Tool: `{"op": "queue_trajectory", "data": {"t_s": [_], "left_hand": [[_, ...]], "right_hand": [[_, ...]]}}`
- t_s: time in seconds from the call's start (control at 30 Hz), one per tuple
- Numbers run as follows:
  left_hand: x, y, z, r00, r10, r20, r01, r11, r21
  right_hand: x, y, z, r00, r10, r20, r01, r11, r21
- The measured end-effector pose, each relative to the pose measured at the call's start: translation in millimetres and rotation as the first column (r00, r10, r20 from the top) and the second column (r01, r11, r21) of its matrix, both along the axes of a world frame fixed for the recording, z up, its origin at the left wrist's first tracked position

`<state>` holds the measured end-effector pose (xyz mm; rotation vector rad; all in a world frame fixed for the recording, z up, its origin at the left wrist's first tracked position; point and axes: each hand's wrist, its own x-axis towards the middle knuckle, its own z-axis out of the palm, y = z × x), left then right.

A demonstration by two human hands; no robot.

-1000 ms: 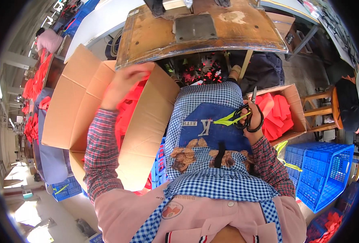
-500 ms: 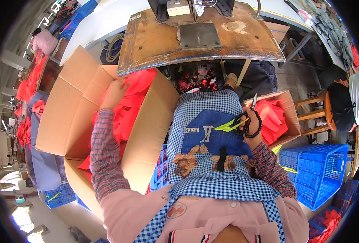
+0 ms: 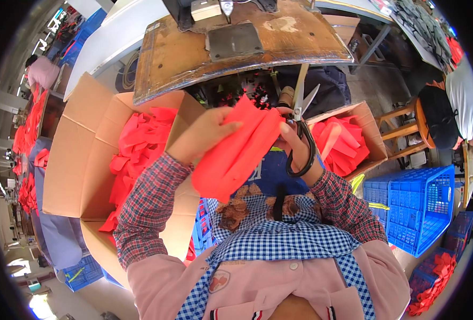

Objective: Cutting strips of red fabric using scissors and placing them into a box.

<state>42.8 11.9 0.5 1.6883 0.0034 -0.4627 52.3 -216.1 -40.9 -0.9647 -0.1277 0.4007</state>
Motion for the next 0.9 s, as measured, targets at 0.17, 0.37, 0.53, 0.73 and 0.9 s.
{"op": "queue_trajectory", "data": {"t_s": [0.17, 0.37, 0.53, 0.73, 0.9], "left_hand": [[-5, -34, -19, 0.998, -0.059, 0.027, 0.058, 0.998, 0.038], [-23, -15, -3, 0.857, -0.32, 0.404, 0.208, 0.932, 0.297], [-43, -46, -4, 0.694, -0.276, 0.666, -0.006, 0.922, 0.387], [-31, -32, -7, 0.687, -0.184, 0.703, -0.019, 0.963, 0.27], [-26, -27, -15, 0.856, 0.357, 0.375, -0.305, 0.933, -0.191]], "right_hand": [[11, -20, -29, 0.917, 0.072, -0.391, -0.024, 0.992, 0.127], [34, -47, -106, 0.795, 0.269, -0.544, 0.061, 0.857, 0.512], [27, -26, -79, 0.839, 0.04, -0.543, 0.127, 0.955, 0.267], [16, -11, -77, 0.807, 0.226, -0.546, -0.136, 0.97, 0.2], [10, -17, -47, 0.998, -0.035, -0.051, 0.017, 0.946, -0.323]]}}
